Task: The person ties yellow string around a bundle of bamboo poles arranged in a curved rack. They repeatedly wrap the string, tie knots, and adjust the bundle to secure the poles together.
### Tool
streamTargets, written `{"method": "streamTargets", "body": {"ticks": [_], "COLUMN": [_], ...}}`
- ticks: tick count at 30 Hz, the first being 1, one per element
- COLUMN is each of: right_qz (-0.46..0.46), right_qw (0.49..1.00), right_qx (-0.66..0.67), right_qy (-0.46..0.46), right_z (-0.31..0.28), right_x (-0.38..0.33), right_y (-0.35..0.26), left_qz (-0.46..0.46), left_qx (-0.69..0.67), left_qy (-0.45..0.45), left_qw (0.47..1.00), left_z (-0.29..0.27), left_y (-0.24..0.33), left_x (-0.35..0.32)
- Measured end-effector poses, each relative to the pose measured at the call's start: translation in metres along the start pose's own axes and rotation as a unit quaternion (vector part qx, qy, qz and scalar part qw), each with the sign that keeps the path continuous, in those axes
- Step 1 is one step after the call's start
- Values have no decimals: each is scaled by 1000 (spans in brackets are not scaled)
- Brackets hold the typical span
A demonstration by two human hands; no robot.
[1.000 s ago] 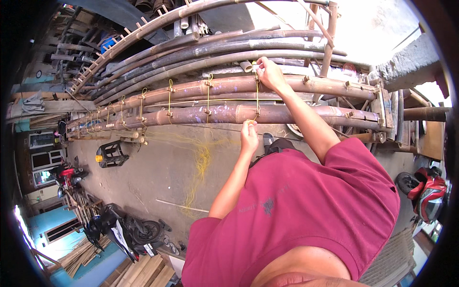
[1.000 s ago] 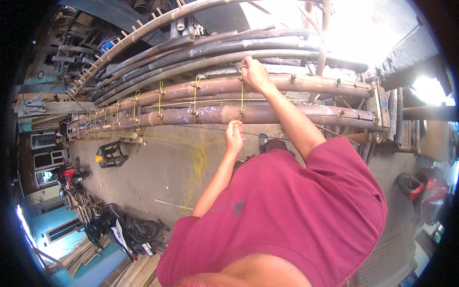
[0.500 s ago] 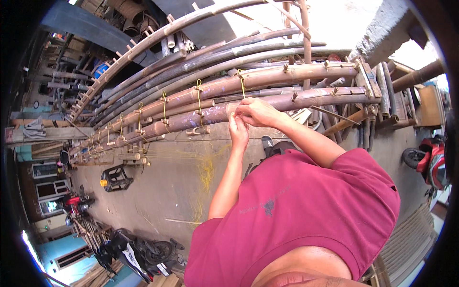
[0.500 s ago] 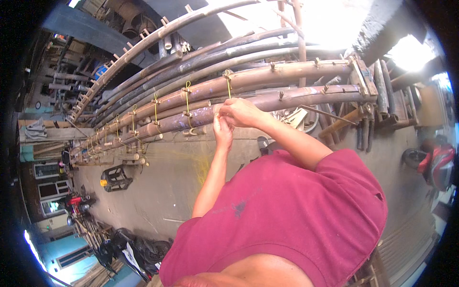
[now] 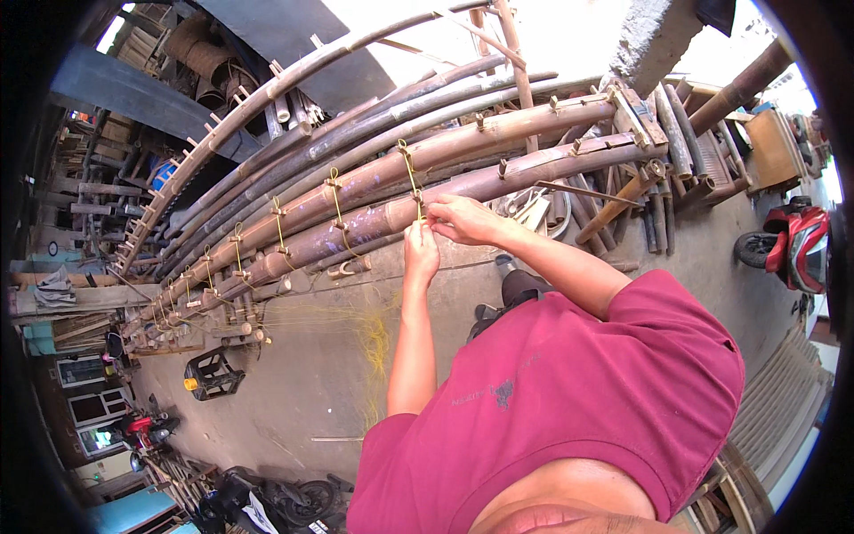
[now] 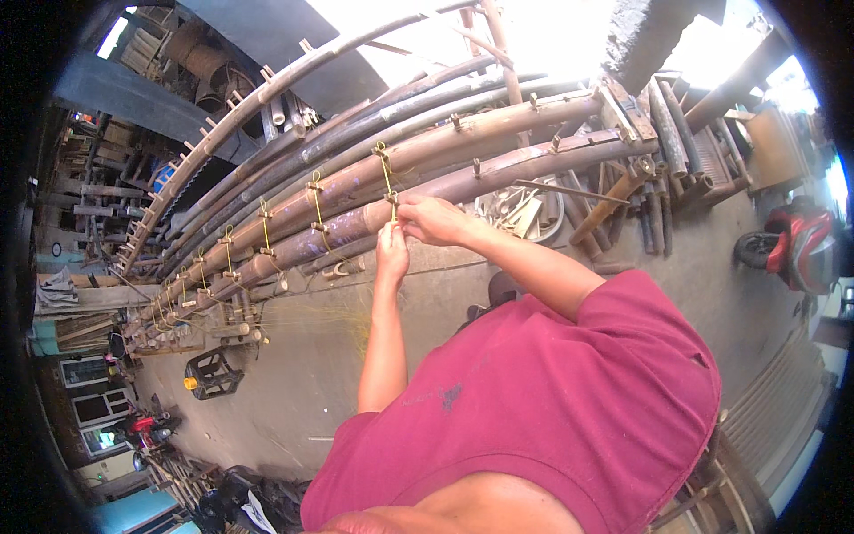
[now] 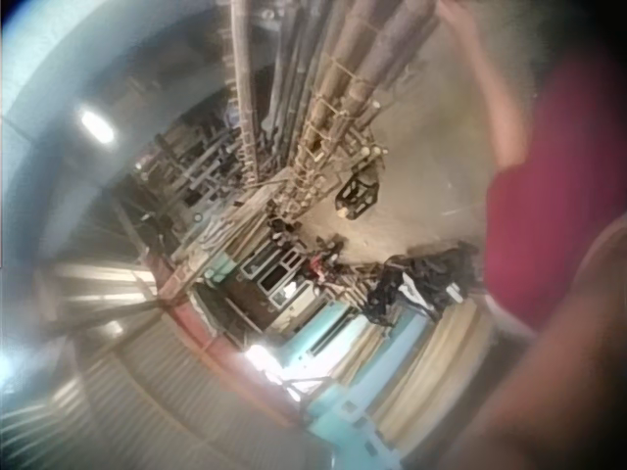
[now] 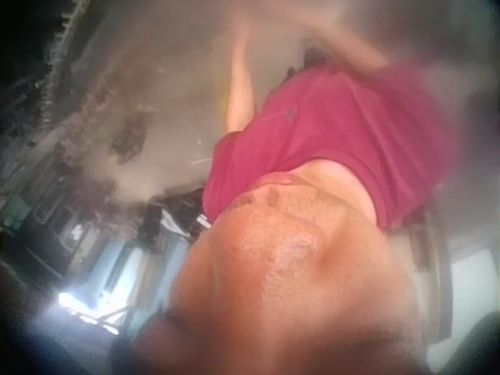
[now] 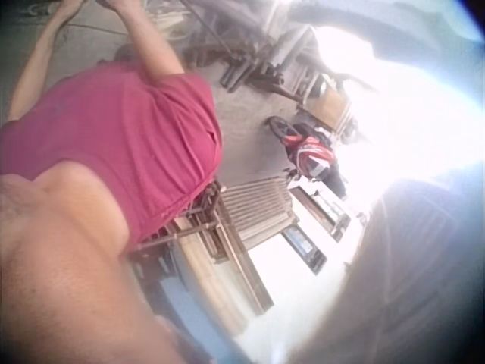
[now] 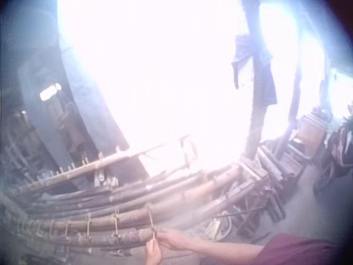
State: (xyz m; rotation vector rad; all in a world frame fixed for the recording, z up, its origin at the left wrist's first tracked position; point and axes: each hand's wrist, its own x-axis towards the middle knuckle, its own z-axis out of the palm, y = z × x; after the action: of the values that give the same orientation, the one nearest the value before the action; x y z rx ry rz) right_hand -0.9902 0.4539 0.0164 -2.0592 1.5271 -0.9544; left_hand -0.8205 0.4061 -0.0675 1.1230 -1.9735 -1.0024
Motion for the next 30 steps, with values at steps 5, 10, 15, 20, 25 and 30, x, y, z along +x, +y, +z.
{"method": "streamTargets", "body": {"ticks": [5,10,15,20,25,30], "right_qz": [140,190,137,218,256,218], "right_qw": [966,948,960,958,957,958], "right_qx": [205,225,69,85,90,98], "right_qy": [78,120,233,168,103,158], "right_z": [-5,-40,-99,-134,-121,-125], "right_x": [-19,-9,27,67,82,89], "right_y": [16,61,140,200,238,228], "left_qz": [0,105,-35,39,6,3], "left_qx": [168,345,-4,48,91,90], "left_qy": [-12,123,-49,-10,-41,3], "left_qw": [986,925,998,998,995,996], "left_z": [6,30,59,90,114,122], "left_y": [70,146,169,174,170,166], "left_x": [-3,9,21,20,22,13]}}
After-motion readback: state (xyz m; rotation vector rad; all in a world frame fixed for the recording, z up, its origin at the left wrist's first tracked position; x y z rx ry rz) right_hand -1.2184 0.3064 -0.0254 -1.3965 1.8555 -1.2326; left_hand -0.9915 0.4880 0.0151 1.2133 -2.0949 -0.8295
